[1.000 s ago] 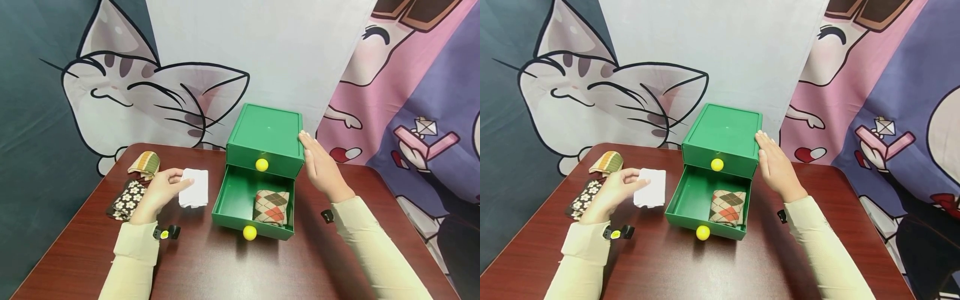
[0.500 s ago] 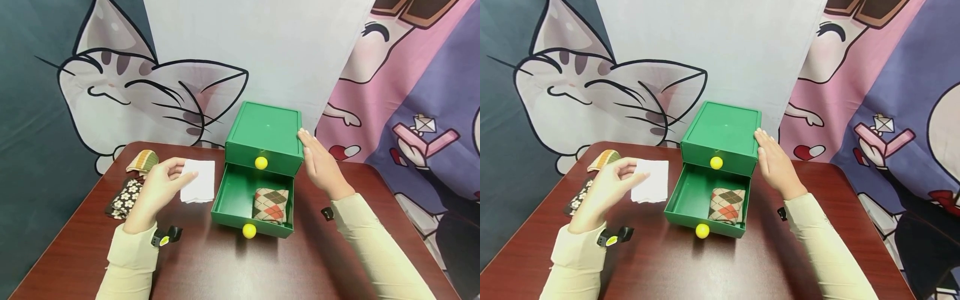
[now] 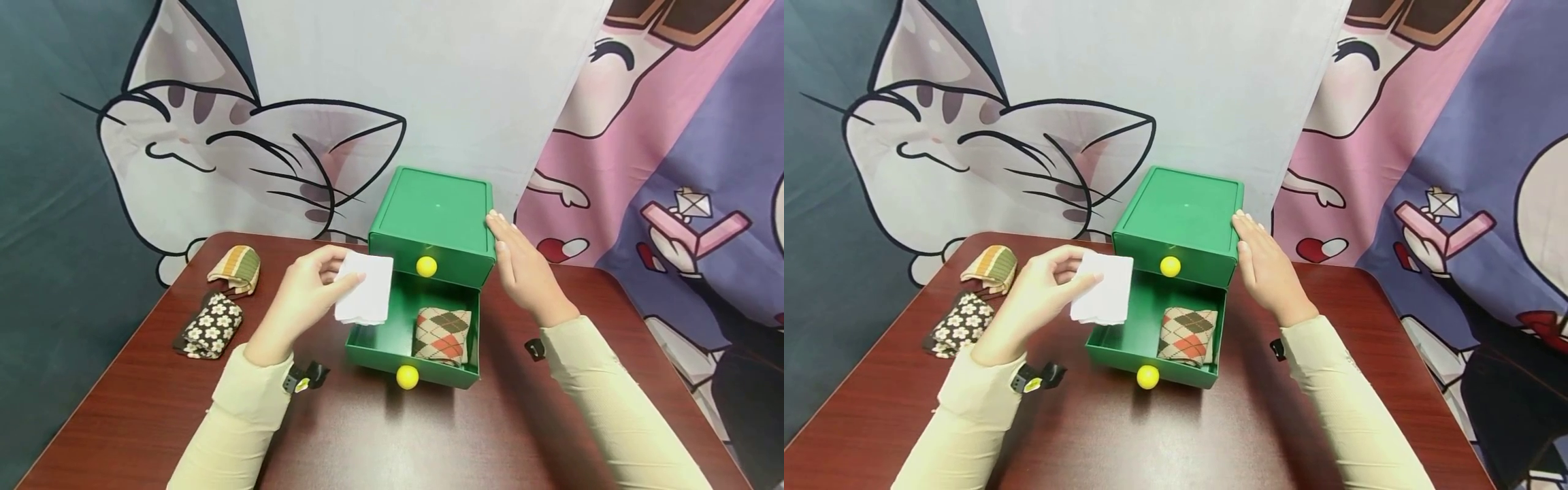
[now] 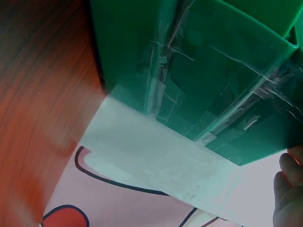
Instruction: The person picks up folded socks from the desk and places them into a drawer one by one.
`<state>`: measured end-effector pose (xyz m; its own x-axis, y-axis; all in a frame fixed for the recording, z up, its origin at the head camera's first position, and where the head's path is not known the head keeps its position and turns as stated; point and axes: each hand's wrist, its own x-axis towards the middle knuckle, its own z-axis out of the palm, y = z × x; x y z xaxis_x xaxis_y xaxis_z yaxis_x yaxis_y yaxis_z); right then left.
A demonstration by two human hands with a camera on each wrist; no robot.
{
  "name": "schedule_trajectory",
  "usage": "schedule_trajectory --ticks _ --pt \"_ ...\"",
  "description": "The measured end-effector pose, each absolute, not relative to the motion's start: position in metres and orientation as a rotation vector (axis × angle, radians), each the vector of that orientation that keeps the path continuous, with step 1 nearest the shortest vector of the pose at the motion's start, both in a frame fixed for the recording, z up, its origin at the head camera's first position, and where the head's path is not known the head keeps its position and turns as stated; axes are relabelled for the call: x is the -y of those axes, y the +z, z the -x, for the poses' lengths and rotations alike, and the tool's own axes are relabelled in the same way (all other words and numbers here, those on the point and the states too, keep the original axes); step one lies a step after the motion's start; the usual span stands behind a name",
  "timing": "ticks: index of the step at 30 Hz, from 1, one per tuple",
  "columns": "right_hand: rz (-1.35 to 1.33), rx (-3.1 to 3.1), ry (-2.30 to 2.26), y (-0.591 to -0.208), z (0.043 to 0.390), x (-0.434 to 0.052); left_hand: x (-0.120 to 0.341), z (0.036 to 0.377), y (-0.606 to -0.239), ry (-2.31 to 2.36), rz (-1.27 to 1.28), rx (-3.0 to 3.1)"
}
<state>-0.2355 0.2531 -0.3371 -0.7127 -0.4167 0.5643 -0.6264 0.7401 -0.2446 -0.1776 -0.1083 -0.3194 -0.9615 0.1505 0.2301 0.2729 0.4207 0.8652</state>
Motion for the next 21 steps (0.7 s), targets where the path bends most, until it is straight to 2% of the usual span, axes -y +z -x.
schedule_trajectory --ticks 21 --pt "-0.780 2.453 0.583 -0.338 0.236 -0.252 0.052 0.173 -0.335 -1.026 0.442 2.818"
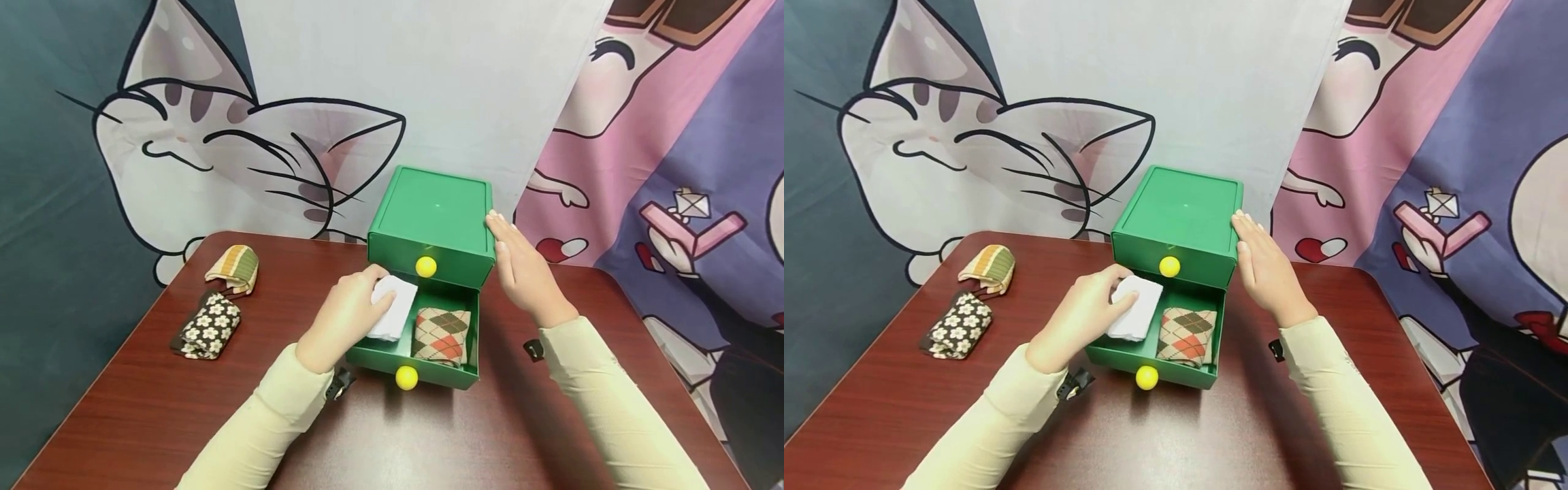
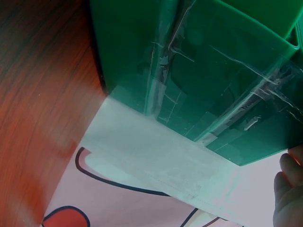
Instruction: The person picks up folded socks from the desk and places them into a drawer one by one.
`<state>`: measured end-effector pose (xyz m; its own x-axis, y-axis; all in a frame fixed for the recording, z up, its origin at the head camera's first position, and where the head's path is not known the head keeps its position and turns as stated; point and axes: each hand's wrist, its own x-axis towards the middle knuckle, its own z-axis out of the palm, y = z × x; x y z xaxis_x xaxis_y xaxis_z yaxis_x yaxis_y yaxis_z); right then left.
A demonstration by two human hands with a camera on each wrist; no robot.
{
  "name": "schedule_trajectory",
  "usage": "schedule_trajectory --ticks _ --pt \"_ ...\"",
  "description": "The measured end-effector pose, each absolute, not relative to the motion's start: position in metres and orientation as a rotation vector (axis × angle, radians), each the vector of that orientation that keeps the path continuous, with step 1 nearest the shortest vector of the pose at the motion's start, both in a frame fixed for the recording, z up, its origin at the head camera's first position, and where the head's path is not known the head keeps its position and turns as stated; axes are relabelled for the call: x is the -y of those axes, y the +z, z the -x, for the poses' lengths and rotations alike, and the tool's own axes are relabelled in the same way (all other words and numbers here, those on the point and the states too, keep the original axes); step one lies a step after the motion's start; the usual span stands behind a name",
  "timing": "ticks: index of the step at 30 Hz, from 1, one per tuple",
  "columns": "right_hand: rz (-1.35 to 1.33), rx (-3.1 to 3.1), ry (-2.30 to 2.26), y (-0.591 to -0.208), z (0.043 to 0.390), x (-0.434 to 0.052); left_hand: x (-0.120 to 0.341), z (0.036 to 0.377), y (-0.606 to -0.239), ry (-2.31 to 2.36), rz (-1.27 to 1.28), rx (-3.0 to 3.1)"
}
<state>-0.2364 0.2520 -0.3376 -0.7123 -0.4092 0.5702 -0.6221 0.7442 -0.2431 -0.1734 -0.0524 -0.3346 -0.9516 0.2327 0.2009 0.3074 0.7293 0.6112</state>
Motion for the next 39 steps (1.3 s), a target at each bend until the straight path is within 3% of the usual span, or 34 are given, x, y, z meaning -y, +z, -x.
schedule_trajectory --ticks 16,24,39 --pt "-0.773 2.468 0.581 -0.336 0.234 -0.253 0.041 0.170 -0.340 -0.762 0.604 2.902" --pt "-0.772 2.481 0.577 -0.335 0.233 -0.253 0.046 0.164 -0.334 -0.657 0.550 2.809" --pt "-0.776 2.494 0.577 -0.334 0.233 -0.253 0.070 0.140 -0.332 -0.970 0.558 2.532"
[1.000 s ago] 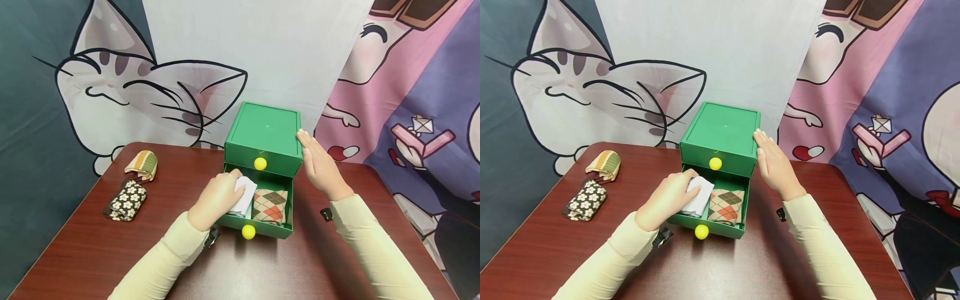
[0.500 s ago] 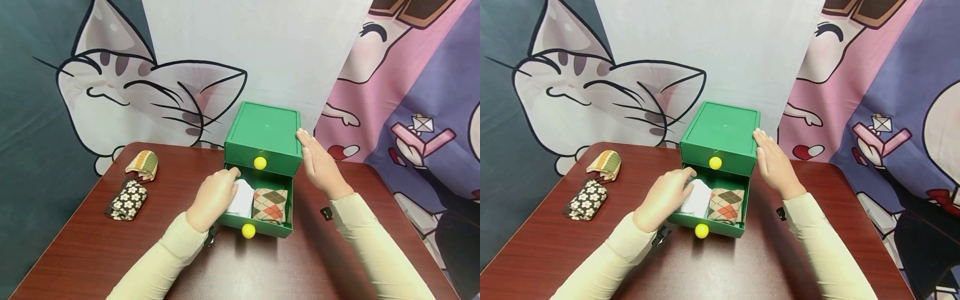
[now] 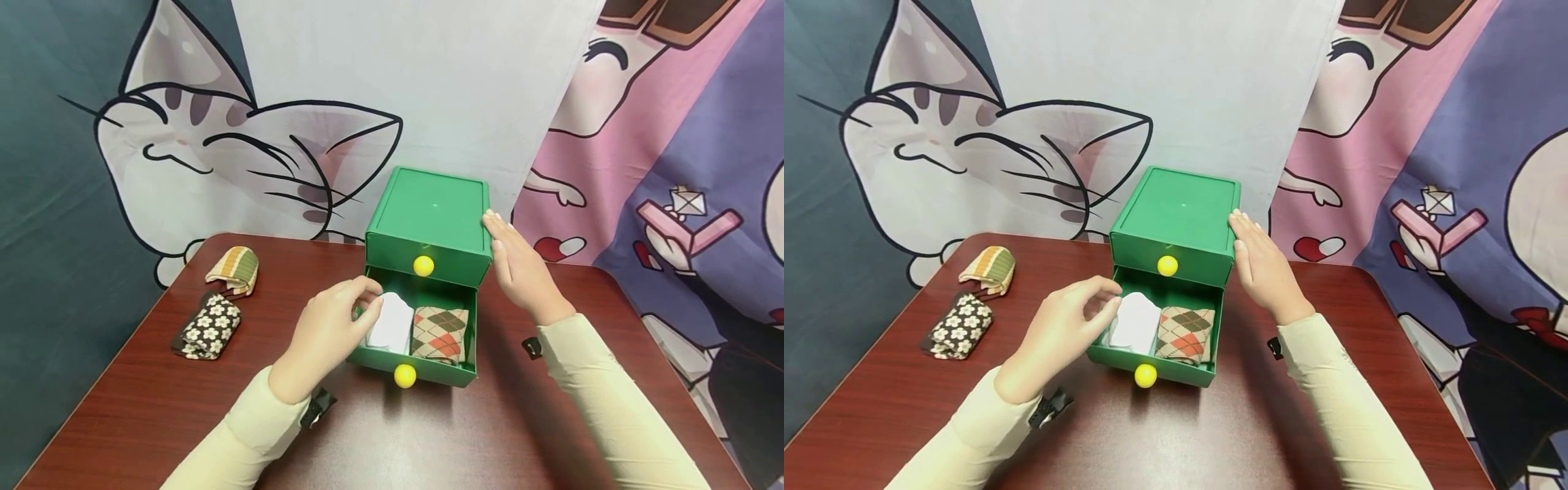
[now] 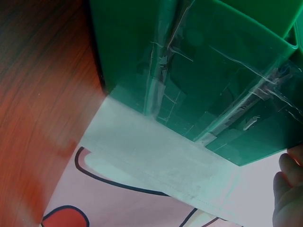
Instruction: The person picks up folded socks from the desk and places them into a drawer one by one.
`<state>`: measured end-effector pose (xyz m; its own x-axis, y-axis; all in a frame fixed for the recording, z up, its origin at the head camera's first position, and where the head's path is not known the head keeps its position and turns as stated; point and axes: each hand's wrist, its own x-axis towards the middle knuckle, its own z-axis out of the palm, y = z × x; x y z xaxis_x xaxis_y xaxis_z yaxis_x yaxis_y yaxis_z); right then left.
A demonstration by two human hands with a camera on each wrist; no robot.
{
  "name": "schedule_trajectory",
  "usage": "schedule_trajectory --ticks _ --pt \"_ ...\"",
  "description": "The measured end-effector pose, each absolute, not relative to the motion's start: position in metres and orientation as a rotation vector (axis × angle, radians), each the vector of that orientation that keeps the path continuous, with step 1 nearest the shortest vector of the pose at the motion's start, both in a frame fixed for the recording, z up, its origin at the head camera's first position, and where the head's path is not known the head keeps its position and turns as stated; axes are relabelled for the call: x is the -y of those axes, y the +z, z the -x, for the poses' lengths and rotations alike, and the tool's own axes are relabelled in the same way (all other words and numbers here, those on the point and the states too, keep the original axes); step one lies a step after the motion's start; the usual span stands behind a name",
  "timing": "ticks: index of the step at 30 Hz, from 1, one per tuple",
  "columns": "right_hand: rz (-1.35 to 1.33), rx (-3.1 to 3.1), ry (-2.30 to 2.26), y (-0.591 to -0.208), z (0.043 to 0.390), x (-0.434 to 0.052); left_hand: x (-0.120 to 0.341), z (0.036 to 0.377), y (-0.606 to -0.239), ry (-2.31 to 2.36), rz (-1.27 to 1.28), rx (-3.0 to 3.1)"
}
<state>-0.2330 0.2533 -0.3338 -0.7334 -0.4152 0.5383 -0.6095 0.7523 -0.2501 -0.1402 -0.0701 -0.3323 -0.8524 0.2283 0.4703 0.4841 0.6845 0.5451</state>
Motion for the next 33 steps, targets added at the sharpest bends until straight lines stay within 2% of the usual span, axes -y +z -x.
schedule_trajectory --ticks 11,16,33 --pt "-0.779 2.486 0.558 -0.335 0.234 -0.253 0.078 0.104 -0.347 -1.263 0.851 2.542" --pt "-0.784 2.474 0.548 -0.335 0.235 -0.253 0.080 0.095 -0.354 -1.421 0.889 2.692" --pt "-0.781 2.470 0.555 -0.336 0.235 -0.253 0.074 0.104 -0.388 -1.622 0.865 2.914"
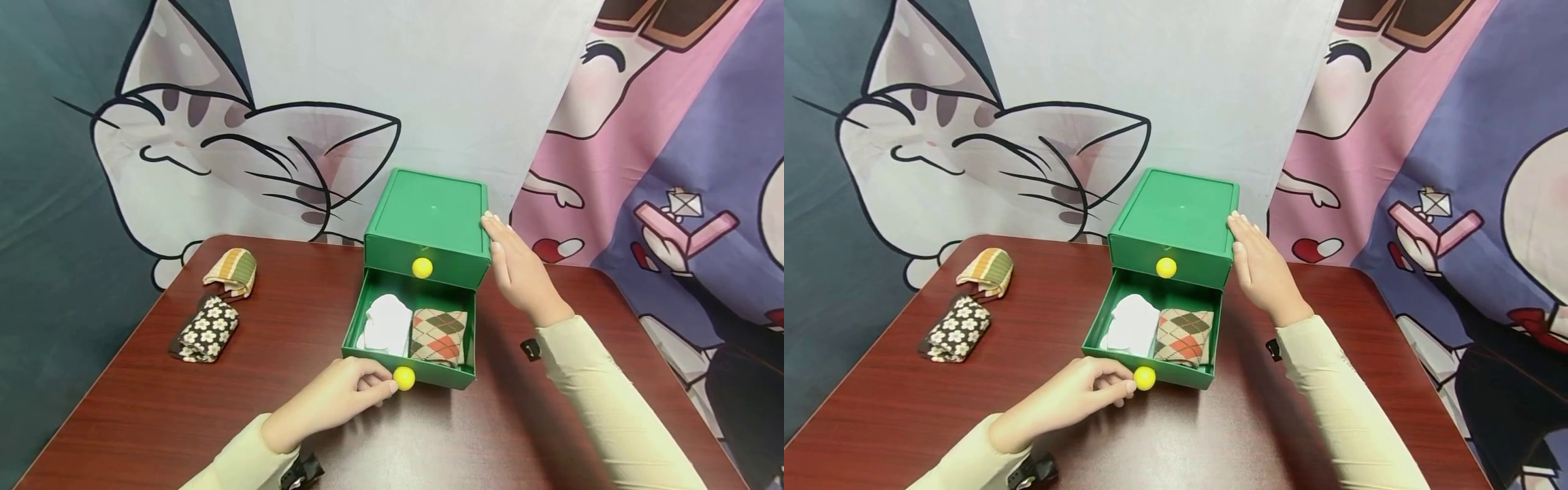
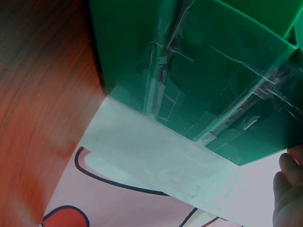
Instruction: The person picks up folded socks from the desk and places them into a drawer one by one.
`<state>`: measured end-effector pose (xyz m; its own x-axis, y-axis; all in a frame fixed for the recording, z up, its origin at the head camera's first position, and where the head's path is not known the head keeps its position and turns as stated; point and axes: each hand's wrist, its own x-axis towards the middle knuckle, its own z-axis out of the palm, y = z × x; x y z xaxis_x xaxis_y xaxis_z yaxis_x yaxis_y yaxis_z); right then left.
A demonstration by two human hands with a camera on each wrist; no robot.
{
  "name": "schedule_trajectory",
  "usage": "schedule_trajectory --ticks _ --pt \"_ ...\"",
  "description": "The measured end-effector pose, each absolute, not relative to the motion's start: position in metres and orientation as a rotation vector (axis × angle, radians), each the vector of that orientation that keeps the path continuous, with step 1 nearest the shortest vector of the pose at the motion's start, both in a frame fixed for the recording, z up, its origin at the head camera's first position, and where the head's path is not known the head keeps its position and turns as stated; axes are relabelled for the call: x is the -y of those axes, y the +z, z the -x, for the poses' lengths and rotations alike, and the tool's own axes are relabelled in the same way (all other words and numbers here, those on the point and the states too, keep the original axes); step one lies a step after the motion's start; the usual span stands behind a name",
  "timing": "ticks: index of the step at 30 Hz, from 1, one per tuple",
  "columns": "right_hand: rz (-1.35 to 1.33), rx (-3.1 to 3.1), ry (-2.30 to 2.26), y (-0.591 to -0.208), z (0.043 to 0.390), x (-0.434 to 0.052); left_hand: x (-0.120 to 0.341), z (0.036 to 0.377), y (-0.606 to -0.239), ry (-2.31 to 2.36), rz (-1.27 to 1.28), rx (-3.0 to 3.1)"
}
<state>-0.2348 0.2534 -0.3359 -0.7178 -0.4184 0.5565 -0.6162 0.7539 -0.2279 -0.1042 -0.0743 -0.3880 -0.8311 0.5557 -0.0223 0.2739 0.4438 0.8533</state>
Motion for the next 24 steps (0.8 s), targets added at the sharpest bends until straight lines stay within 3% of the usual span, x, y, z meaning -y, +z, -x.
schedule_trajectory --ticks 14,24 --pt "-0.773 2.473 0.555 -0.336 0.234 -0.253 0.061 0.108 -0.389 1.396 -0.636 -2.395" --pt "-0.767 2.471 0.563 -0.336 0.235 -0.253 0.056 0.130 -0.394 1.466 -0.666 -2.351"
